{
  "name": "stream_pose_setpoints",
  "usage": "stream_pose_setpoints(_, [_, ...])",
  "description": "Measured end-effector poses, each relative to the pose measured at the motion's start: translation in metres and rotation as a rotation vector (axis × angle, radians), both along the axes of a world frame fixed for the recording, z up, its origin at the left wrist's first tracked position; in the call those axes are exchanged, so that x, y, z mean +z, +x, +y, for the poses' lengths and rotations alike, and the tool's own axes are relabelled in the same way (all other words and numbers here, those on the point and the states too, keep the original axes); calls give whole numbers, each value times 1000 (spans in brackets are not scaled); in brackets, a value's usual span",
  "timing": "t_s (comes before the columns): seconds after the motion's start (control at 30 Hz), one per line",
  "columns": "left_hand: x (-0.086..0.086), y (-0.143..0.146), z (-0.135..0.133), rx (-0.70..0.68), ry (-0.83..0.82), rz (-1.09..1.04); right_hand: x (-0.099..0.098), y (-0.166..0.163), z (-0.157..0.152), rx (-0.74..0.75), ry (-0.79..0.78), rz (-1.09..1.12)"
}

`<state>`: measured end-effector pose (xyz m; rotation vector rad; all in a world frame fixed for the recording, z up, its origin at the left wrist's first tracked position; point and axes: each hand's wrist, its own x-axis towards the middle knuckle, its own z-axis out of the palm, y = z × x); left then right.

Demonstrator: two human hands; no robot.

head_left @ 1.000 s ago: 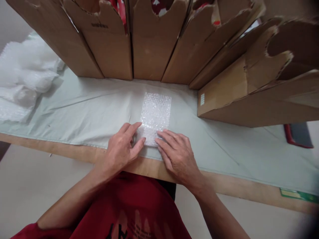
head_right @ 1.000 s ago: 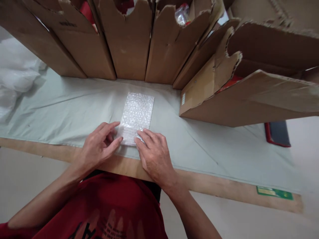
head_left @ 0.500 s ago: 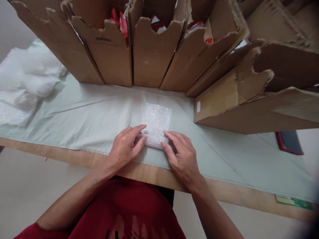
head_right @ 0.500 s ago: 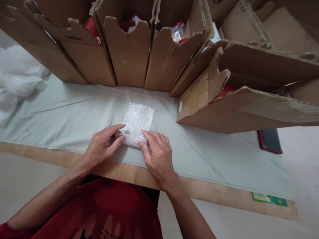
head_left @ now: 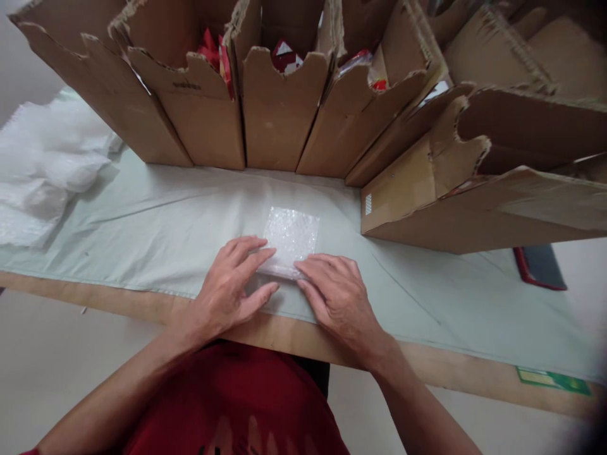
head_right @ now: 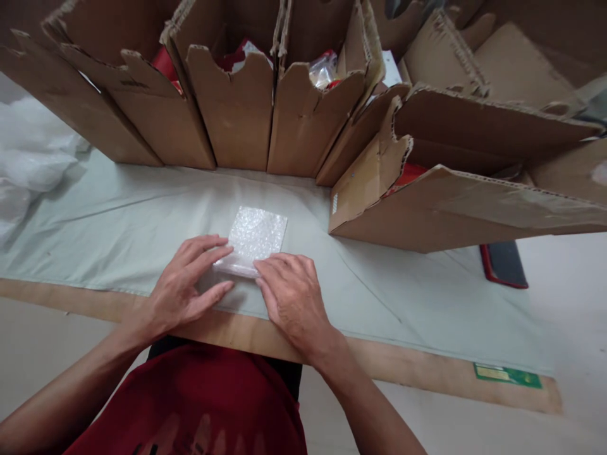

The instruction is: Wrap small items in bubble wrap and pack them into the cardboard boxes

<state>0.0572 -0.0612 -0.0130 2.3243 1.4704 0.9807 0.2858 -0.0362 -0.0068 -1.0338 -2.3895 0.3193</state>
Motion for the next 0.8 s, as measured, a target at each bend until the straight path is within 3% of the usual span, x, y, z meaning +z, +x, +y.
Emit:
stream_pose_setpoints(0.07, [1, -2, -7, -74, -34, -29, 4, 3, -5, 8, -83, 41])
stream_pose_setpoints(0.17, [-1, -2, -9, -58, -95, -71, 4, 6, -11, 0, -166, 46])
stream_pose_setpoints(0.33, [-9, 6, 11, 39, -106, 33, 1, 7, -17, -137, 5, -17])
stream_pose_setpoints(0.5, [-7, 12, 20, 171, -145, 9, -5, 3, -14, -49, 33, -107])
stream_pose_setpoints(0.57, [-3, 14, 11, 241, -151, -148, -7, 2, -9, -50, 38, -76])
stream_pose_setpoints(0.63, [4, 16, -5, 314, -263, -395, -8, 4, -4, -83, 16, 22])
stream_pose_setpoints(0.8, [15, 24, -38, 311, -857, -1181, 3, 2, -14, -139, -177, 217])
